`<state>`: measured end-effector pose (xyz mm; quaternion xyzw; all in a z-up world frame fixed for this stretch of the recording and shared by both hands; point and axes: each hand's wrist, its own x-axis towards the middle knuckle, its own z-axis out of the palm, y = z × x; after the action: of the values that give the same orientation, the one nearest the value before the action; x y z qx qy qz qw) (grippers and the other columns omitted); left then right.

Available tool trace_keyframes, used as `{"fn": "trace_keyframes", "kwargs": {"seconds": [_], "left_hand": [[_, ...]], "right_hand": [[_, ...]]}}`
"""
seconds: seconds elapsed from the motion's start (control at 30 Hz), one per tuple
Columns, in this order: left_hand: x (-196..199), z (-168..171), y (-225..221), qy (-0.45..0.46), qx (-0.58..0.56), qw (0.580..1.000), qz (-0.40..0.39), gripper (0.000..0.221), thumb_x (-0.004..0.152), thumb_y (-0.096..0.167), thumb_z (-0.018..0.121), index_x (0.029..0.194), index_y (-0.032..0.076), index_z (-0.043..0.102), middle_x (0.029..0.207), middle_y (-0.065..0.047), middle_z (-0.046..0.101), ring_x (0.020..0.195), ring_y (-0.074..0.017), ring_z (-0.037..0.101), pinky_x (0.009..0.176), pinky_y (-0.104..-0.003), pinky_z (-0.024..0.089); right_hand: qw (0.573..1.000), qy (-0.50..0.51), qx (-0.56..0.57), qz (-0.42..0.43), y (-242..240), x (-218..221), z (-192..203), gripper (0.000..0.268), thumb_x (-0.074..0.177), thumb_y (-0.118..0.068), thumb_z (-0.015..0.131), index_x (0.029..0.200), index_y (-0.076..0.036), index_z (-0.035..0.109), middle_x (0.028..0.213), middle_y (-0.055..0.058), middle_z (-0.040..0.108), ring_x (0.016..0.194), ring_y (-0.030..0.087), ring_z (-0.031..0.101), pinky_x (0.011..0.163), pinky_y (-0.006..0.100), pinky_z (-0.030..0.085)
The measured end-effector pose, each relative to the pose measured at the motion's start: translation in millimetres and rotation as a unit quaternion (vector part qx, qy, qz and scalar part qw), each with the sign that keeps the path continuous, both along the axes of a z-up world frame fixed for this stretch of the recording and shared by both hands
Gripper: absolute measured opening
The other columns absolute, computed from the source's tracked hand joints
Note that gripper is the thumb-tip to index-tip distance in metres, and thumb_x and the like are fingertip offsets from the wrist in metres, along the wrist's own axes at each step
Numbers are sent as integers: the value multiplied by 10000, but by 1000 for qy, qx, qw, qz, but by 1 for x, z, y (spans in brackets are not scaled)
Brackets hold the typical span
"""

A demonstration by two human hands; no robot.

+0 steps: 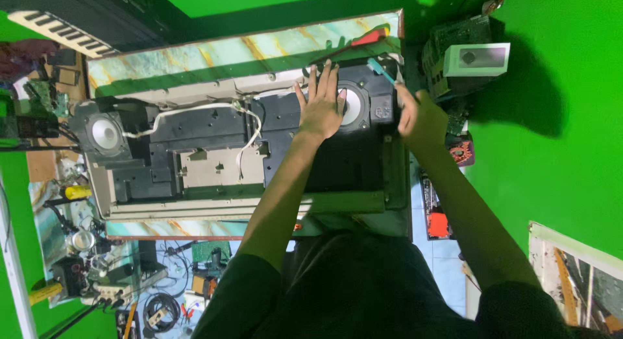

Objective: The person disassembles an electronic keyboard chassis, moves internal components, and uses a brush and screwdriver to work on the circuit boards and speakers.

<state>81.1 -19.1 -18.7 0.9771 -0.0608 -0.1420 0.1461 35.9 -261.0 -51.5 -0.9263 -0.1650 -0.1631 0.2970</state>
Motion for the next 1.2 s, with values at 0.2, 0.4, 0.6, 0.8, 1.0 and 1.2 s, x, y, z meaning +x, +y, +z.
{"fn": "trace_keyframes", "kwargs": {"seconds": [0.2, 0.4, 0.6, 0.8, 1.0, 1.2], "left_hand": [[1, 0, 0, 13, 19, 1000, 3, 656, 1073, 412, 349, 1642, 184, 115, 1728, -4, 29, 1591, -296, -15, 1225, -669, -53], [2, -2, 0, 8, 19, 1000, -3, 641, 1098, 426, 314, 1648, 179, 99, 1731, -7, 17, 1593, -306, -21, 1234, -667, -45], [2, 8, -2, 24, 31, 999, -6, 679, 1070, 421, 331, 1646, 172, 73, 1728, -12, -5, 1581, -311, -52, 1218, -664, -53], [3, 11, -4, 28, 21, 999, 4, 696, 1059, 400, 386, 1645, 166, 91, 1735, -3, 11, 1597, -298, -39, 1233, -658, -52], [2, 8, -3, 14, 34, 999, 1, 743, 1018, 390, 417, 1655, 171, 103, 1737, -5, 23, 1596, -302, -20, 1244, -652, -56], [3, 8, -4, 18, 20, 1000, 7, 726, 1028, 396, 410, 1646, 174, 102, 1735, 1, 28, 1601, -301, -16, 1249, -643, -53]], "right_hand": [[999, -20, -31, -18, 10, -10, 12, 434, 957, -36, 581, 1362, -134, 701, 783, 49, 539, 591, 171, 509, 527, 326, 426], [999, 37, 26, 16, 1, -13, -2, 380, 1015, -42, 575, 1370, -124, 682, 752, 31, 536, 568, 155, 503, 481, 323, 407], [999, -11, -32, -12, -2, -24, -13, 466, 952, -10, 557, 1384, -133, 684, 717, 58, 526, 541, 187, 494, 468, 339, 411], [996, 76, -32, -19, -3, -29, -5, 395, 1051, -26, 521, 1410, -154, 625, 802, 86, 607, 570, 200, 565, 493, 357, 458], [986, 127, -97, -43, -1, -37, 11, 514, 968, -28, 550, 1449, -201, 603, 811, 128, 599, 606, 267, 595, 539, 407, 483], [991, 111, -52, -50, 5, -47, -9, 561, 972, -17, 560, 1505, -191, 568, 898, 139, 601, 646, 245, 583, 567, 394, 498]]}}
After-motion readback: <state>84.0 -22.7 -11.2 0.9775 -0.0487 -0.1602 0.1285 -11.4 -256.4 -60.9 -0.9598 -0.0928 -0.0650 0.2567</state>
